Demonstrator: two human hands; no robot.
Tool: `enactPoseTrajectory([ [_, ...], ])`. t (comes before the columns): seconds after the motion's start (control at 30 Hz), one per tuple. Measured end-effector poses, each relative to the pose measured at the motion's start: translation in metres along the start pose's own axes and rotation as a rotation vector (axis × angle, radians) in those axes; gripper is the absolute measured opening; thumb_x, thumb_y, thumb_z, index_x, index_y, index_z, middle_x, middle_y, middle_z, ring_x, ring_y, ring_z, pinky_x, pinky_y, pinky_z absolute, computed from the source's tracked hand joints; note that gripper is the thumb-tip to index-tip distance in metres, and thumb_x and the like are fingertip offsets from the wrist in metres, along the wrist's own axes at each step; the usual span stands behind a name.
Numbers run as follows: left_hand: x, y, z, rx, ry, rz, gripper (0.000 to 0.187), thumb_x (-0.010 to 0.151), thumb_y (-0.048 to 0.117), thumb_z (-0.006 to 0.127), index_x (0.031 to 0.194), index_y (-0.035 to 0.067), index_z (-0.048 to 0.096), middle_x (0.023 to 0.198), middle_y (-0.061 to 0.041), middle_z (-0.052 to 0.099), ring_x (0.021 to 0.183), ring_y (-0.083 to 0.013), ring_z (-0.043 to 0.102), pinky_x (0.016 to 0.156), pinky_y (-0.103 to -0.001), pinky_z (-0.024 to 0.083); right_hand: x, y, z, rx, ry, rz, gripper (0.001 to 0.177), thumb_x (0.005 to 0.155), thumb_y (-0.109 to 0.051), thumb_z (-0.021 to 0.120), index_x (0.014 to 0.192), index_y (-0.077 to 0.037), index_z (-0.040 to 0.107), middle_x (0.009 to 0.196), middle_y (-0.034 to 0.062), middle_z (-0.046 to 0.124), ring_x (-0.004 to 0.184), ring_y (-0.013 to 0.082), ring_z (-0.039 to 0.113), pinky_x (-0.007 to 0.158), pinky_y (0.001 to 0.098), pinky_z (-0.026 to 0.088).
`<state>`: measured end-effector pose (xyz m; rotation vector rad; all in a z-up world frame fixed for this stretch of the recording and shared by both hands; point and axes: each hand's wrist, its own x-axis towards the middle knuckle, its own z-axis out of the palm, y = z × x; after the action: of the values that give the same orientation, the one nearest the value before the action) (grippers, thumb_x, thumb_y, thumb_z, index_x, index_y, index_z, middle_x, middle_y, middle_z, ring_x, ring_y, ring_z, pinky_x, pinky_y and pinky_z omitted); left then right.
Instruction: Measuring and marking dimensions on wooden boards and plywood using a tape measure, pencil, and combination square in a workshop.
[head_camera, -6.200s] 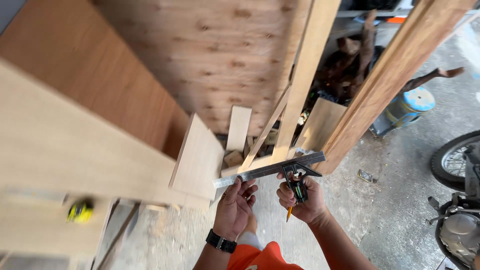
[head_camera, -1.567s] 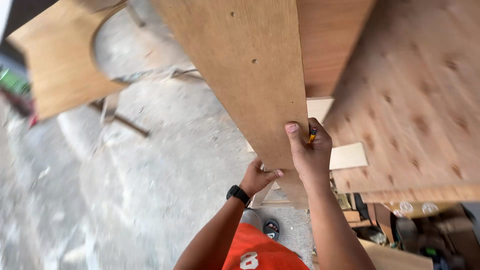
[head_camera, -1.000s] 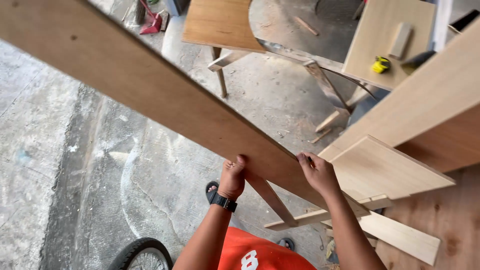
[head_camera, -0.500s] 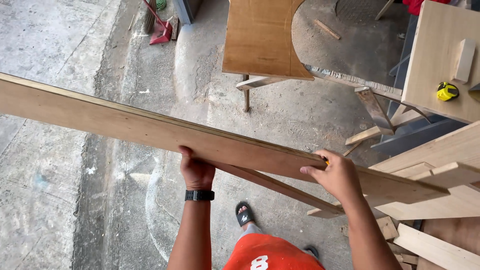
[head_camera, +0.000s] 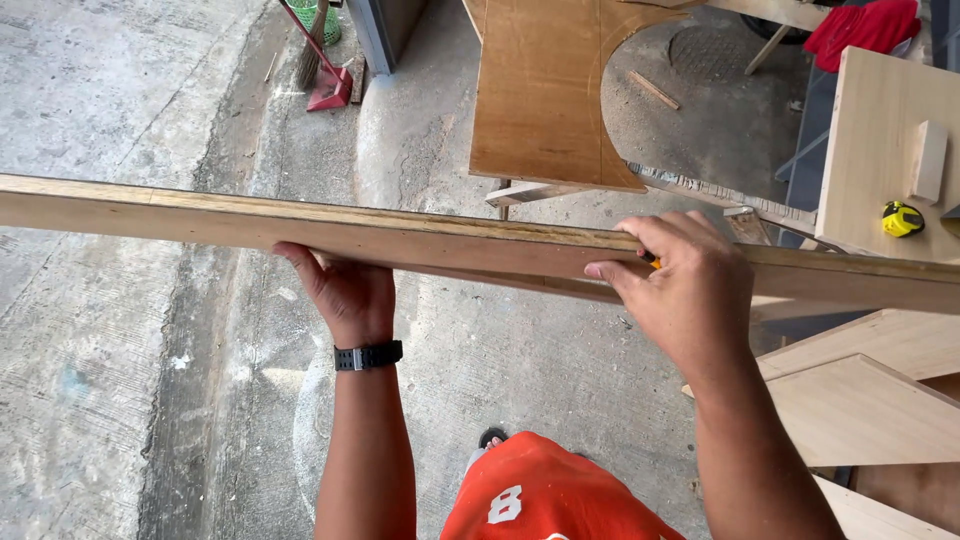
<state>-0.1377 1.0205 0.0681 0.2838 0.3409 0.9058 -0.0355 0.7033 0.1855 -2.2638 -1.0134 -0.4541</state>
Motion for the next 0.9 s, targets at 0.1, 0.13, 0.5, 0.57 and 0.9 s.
enactPoseTrajectory([
  [0.1,0.009,0.004,-0.001,-0.057,-0.013,-0.046,0.085,0.079,0.071,0.082,0.138,0.013,0.06,0.13,-0.015,0.071,0.123,-0.0383,0.072,0.121,-0.06,0.054,0.01,-0.016,-0.004,-0.036,0.025,-0.063,0.037,0.079,-0.013,0.101,0.111,-0.004,0.085,0.086,0.0133,0.074,0.086,0.0334,0.073,0.075,0.0398,0.058],
  [0.13,0.007,0.009,0.001,-0.061,-0.019,-0.039,0.085,0.079,0.071,0.082,0.138,0.013,0.06,0.13,-0.015,0.071,0.123,-0.0383,0.072,0.121,-0.06,0.054,0.01,-0.017,-0.003,-0.035,0.03,-0.071,0.037,0.079,-0.013,0.101,0.111,-0.004,0.085,0.086,0.0133,0.074,0.086,0.0334,0.073,0.075,0.0398,0.058],
  [0.5,-0.042,0.037,0.055,0.187,-0.623,-0.281,0.073,0.095,0.081,0.048,0.128,0.023,0.076,0.145,-0.012,0.069,0.141,-0.0446,0.063,0.108,-0.058,0.06,0.048,-0.016,0.012,-0.279,0.435,-0.447,0.016,0.104,-0.009,0.096,0.113,-0.003,0.084,0.109,0.0099,0.079,0.097,0.0333,0.068,0.088,0.0443,0.057],
  [0.57,-0.048,0.035,0.087,0.188,-0.56,-0.345,0.078,0.094,0.075,0.053,0.144,0.016,0.064,0.145,-0.017,0.068,0.137,-0.0462,0.065,0.105,-0.056,0.061,0.057,-0.005,0.028,-0.272,0.477,-0.477,0.016,0.098,-0.002,0.092,0.112,-0.003,0.086,0.107,0.0107,0.079,0.096,0.0327,0.067,0.086,0.0442,0.057],
  [0.9,0.084,-0.096,0.021,0.12,-0.084,-0.289,0.037,0.09,-0.002,0.074,0.125,-0.01,0.065,0.128,-0.028,0.069,0.112,-0.042,0.076,0.104,-0.071,0.061,0.096,0.093,0.103,-0.186,0.553,-0.494,0.016,0.094,-0.01,0.087,0.109,-0.015,0.085,0.106,0.0032,0.079,0.102,0.0257,0.076,0.092,0.0353,0.062],
])
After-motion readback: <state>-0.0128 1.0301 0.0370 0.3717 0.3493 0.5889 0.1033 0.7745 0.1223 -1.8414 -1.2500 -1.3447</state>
